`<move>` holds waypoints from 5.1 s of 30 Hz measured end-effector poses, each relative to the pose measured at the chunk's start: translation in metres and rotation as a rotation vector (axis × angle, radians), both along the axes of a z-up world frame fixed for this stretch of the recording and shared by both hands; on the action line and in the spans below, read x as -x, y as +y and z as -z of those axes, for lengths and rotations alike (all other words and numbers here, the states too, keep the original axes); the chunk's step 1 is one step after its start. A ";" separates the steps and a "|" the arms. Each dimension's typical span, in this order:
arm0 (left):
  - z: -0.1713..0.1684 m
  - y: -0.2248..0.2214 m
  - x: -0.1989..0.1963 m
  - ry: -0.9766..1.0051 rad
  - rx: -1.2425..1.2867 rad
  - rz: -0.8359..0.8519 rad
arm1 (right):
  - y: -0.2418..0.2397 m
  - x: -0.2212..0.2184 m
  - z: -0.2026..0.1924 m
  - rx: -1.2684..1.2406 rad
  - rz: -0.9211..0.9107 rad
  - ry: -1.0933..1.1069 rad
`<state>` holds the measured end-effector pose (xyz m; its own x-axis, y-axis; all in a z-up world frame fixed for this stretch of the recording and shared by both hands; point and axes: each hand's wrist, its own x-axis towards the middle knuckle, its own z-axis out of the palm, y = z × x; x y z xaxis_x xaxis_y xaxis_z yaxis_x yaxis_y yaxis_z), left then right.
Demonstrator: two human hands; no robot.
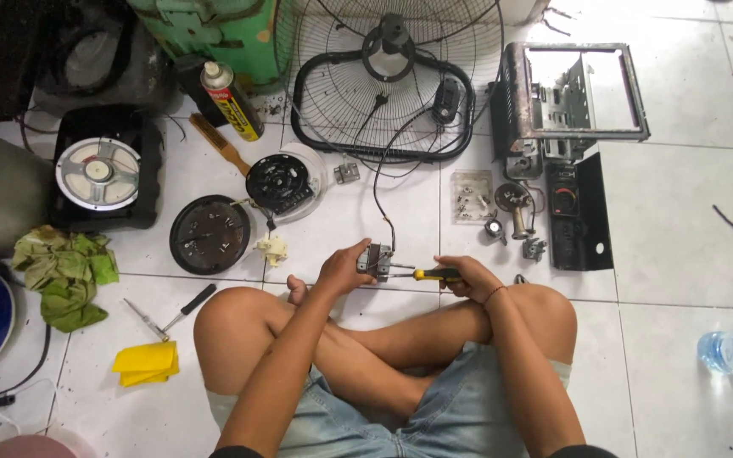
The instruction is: Disassembling a stator assembly from a small electric motor using a manual screwdriver while sitting on the floor.
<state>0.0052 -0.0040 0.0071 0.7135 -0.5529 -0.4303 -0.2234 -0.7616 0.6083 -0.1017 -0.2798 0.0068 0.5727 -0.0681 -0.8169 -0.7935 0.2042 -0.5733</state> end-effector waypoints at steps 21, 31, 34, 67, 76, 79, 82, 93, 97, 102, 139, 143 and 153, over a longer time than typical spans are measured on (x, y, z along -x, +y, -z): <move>0.025 0.000 -0.011 -0.024 -0.149 0.108 | 0.002 0.010 0.017 0.356 -0.240 -0.406; 0.025 0.005 -0.007 -0.028 -0.090 0.067 | 0.001 0.017 0.039 0.494 -0.230 -0.511; 0.029 0.006 -0.008 -0.021 -0.082 0.065 | -0.007 0.008 0.069 0.379 -0.216 -0.192; 0.039 0.009 -0.006 -0.010 0.003 0.016 | -0.003 0.011 0.033 0.184 -0.115 -0.154; 0.040 0.006 -0.008 -0.014 -0.038 0.039 | -0.003 0.011 0.027 0.211 -0.136 -0.302; 0.040 0.006 -0.008 -0.015 -0.033 0.035 | -0.001 0.010 0.023 0.187 -0.128 -0.116; 0.037 0.007 -0.008 -0.019 -0.043 0.041 | -0.004 0.010 0.031 0.185 -0.133 -0.128; 0.026 0.006 -0.005 -0.007 -0.038 0.045 | -0.002 0.012 0.022 0.205 -0.157 -0.082; 0.033 0.006 -0.008 0.050 0.041 0.014 | -0.004 0.009 0.032 0.228 -0.184 -0.093; 0.031 0.006 -0.007 0.030 -0.007 0.042 | -0.003 0.008 0.038 0.284 -0.222 -0.151; 0.033 0.003 -0.008 -0.058 -0.022 0.042 | -0.002 0.009 0.024 0.295 -0.145 -0.169; 0.033 0.004 -0.007 -0.053 -0.016 0.047 | 0.001 0.010 0.019 0.283 -0.039 -0.312; 0.031 0.004 -0.006 -0.067 -0.006 0.045 | 0.001 0.010 0.023 0.354 -0.082 -0.257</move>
<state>0.0108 -0.0004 -0.0241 0.7153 -0.5826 -0.3859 -0.2977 -0.7537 0.5859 -0.1114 -0.2788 -0.0162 0.7691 -0.2640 -0.5821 -0.6217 -0.0976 -0.7771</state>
